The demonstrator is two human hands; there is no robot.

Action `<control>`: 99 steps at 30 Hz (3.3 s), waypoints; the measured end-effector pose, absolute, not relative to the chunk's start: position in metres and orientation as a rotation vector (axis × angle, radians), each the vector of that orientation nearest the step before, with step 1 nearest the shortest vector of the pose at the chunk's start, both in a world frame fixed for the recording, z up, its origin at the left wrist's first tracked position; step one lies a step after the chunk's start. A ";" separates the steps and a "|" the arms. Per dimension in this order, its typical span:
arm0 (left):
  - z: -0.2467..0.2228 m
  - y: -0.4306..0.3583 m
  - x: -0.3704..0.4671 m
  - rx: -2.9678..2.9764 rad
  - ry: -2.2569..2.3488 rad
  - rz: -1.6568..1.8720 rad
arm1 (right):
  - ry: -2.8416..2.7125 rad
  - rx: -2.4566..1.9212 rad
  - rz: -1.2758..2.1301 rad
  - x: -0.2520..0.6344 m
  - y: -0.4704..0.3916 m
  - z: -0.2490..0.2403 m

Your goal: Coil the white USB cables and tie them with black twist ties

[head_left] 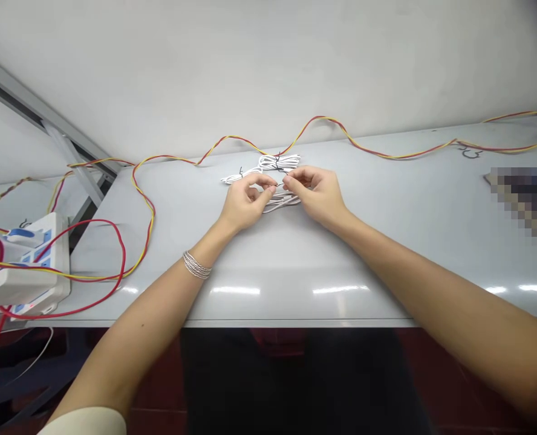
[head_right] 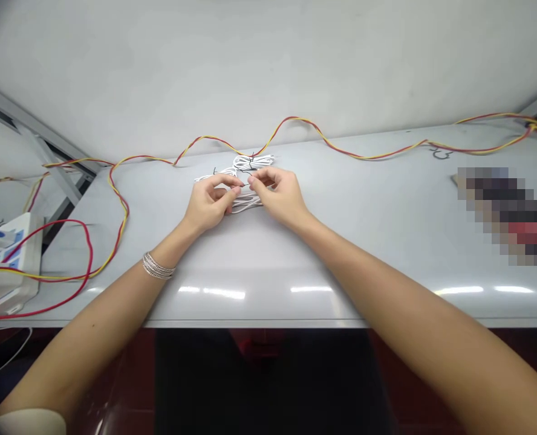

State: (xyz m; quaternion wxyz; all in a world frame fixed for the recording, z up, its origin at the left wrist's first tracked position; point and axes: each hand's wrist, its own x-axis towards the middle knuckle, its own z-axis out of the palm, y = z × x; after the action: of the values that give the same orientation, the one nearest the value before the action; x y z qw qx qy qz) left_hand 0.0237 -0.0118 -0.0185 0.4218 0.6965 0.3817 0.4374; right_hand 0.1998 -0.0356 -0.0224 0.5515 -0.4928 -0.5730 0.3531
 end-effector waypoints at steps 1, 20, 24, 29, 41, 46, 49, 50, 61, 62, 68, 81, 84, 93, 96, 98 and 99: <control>-0.019 -0.012 0.023 1.758 0.948 1.099 | -1.336 -1.160 0.862 0.200 -0.035 -0.023; -0.015 -0.010 0.016 2.514 0.817 1.206 | -1.249 -1.213 1.037 0.199 -0.036 -0.020; -0.012 -0.011 0.014 2.587 0.826 1.164 | -1.272 -1.237 1.047 0.199 -0.035 -0.019; -0.009 -0.012 0.013 2.697 0.824 1.109 | -1.322 -1.265 1.036 0.200 -0.035 -0.019; -0.006 -0.013 0.011 2.825 0.783 1.022 | -1.473 -1.328 1.007 0.200 -0.038 -0.013; -0.004 -0.013 0.010 2.833 0.699 0.962 | -1.579 -1.273 1.017 0.202 -0.041 -0.011; -0.005 -0.013 0.009 2.821 0.639 0.959 | -1.626 -1.236 1.010 0.204 -0.041 -0.011; -0.005 -0.013 0.009 2.815 0.619 0.967 | -1.636 -1.233 1.007 0.204 -0.041 -0.011; -0.015 -0.015 0.019 2.271 0.912 1.173 | -1.505 -1.287 0.883 0.200 -0.039 -0.018; -0.015 -0.015 0.020 2.206 0.950 1.177 | -1.499 -1.284 0.849 0.199 -0.039 -0.019; -0.017 -0.012 0.020 1.907 1.082 1.172 | -1.539 -1.208 0.619 0.199 -0.042 -0.018; -0.017 -0.009 0.022 1.693 0.987 1.116 | -1.455 -1.218 0.761 0.197 -0.044 -0.012; -0.018 -0.009 0.022 1.735 0.932 1.080 | -1.386 -1.191 0.923 0.198 -0.041 -0.013; -0.019 -0.014 0.021 1.919 0.851 1.049 | -1.265 -1.145 1.133 0.200 -0.039 -0.016; -0.020 -0.014 0.020 2.040 0.856 1.090 | -1.249 -1.160 1.174 0.200 -0.039 -0.015; -0.020 -0.013 0.019 2.132 0.825 1.130 | -1.235 -1.171 1.198 0.201 -0.038 -0.014; -0.020 -0.013 0.019 2.176 0.802 1.149 | -1.229 -1.178 1.210 0.201 -0.038 -0.014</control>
State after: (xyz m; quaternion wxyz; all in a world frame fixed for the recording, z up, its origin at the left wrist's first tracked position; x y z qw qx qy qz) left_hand 0.0190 -0.0130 -0.0203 0.2731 0.8087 0.2981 0.4272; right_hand 0.2011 -0.0383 -0.0135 0.5025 -0.4876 -0.5089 0.5008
